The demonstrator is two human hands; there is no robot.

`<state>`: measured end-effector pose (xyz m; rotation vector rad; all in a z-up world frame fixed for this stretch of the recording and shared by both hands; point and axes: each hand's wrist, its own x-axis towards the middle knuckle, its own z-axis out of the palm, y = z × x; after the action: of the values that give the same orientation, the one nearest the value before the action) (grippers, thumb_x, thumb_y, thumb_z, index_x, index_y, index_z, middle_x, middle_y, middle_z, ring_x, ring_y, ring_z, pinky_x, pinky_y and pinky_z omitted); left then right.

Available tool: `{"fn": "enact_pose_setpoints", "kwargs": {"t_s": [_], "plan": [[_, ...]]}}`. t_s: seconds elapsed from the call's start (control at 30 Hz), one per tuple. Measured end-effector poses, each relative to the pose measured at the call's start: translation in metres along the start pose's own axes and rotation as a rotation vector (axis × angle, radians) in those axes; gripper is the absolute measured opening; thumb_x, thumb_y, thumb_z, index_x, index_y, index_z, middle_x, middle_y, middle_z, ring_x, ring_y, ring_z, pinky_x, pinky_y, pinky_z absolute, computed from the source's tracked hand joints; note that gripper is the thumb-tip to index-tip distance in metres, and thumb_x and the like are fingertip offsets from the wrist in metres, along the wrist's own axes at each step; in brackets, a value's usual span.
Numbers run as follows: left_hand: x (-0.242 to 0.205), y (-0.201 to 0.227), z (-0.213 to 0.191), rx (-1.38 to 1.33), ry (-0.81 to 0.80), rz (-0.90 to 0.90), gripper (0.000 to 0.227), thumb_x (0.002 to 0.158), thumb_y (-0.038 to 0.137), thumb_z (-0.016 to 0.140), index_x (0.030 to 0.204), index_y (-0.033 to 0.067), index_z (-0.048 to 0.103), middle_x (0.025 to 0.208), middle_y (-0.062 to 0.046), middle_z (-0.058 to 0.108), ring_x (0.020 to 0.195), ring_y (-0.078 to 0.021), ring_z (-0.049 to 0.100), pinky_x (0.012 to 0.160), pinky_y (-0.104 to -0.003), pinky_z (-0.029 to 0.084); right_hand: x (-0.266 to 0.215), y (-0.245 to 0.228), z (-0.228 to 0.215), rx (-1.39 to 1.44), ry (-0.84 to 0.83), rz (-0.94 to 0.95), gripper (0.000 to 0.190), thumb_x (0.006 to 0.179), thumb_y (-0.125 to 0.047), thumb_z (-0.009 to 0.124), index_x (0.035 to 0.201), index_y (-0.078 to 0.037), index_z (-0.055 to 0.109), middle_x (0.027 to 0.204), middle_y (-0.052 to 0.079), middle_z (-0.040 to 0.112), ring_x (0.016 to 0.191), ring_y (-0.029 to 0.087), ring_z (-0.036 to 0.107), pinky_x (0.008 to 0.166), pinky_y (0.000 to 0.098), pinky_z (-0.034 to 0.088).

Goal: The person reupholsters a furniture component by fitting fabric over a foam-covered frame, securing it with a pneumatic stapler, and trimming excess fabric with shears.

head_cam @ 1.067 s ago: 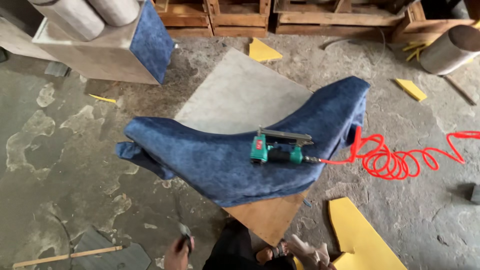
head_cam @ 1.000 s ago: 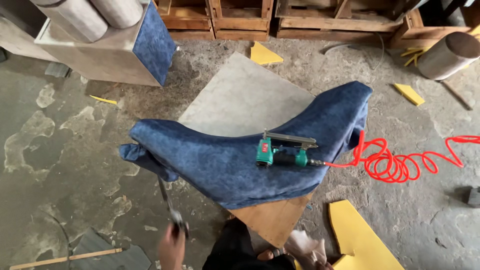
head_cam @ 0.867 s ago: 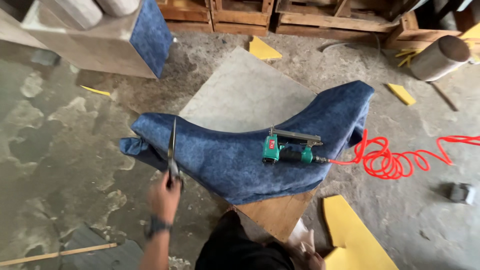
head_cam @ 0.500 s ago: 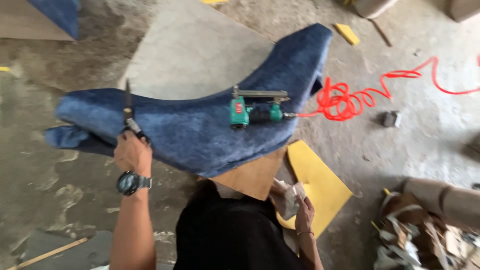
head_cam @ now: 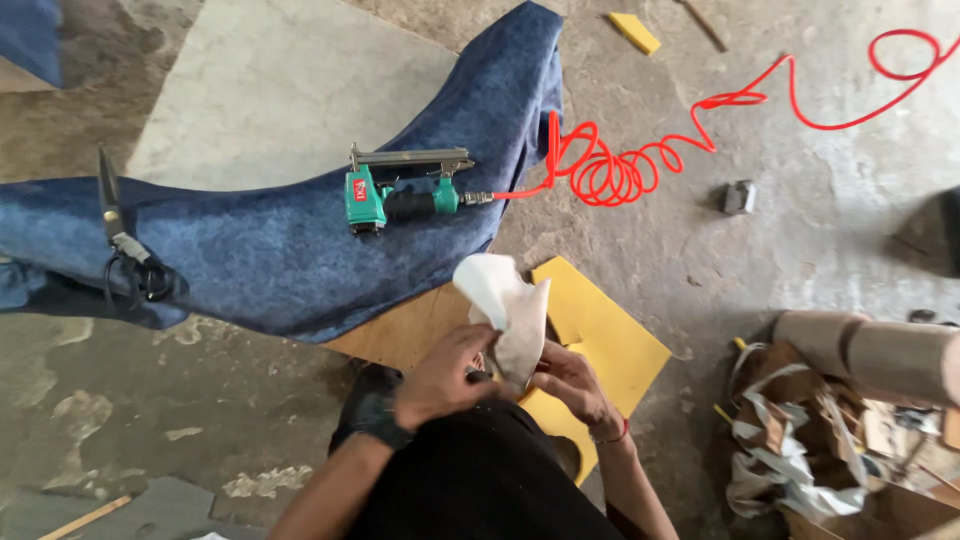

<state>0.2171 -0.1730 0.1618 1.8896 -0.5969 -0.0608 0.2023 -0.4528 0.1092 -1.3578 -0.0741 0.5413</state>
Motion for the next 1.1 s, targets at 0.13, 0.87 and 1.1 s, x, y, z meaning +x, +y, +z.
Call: {"fn": "enact_pose_setpoints", "kwargs": {"t_s": [0.13,0.87,1.1], "plan": [[0.009,0.008,0.010,0.051,-0.171,-0.216,0.042,0.086,0.034,0.081,0.117,0.0094,0.067,0.103,-0.012,0.074,0.094,-0.0299,0.074,0.082,-0.040,0.058,0.020,-0.058,-0.010,-0.571,0.114,-0.243,0.062,0.080,-0.005,0.074,0.140,-0.002,0.057,0.135,0.018,0.061,0.126,0.029,0.054,0.107,0.0466,0.045],[-0.044,0.104,-0.161,1.058,0.228,-0.285,0.007,0.085,0.012,0.068,0.090,0.0098,0.064,0.081,-0.004,0.067,0.078,-0.0280,0.067,0.076,-0.043,0.052,0.167,-0.071,0.039,-0.663,-0.955,0.110,0.085,0.067,-0.043,0.090,0.140,-0.012,0.061,0.129,0.013,0.073,0.115,0.023,0.071,0.104,0.0397,0.055],[-0.055,0.073,-0.219,1.239,0.199,-0.342,0.010,0.084,0.006,0.066,0.090,0.0130,0.068,0.071,-0.002,0.065,0.068,-0.0223,0.065,0.076,-0.040,0.052,0.196,-0.123,0.062,-1.020,-0.652,0.000,0.045,0.079,-0.022,0.082,0.121,-0.012,0.067,0.106,0.008,0.074,0.095,0.022,0.071,0.087,0.0376,0.060]]}}
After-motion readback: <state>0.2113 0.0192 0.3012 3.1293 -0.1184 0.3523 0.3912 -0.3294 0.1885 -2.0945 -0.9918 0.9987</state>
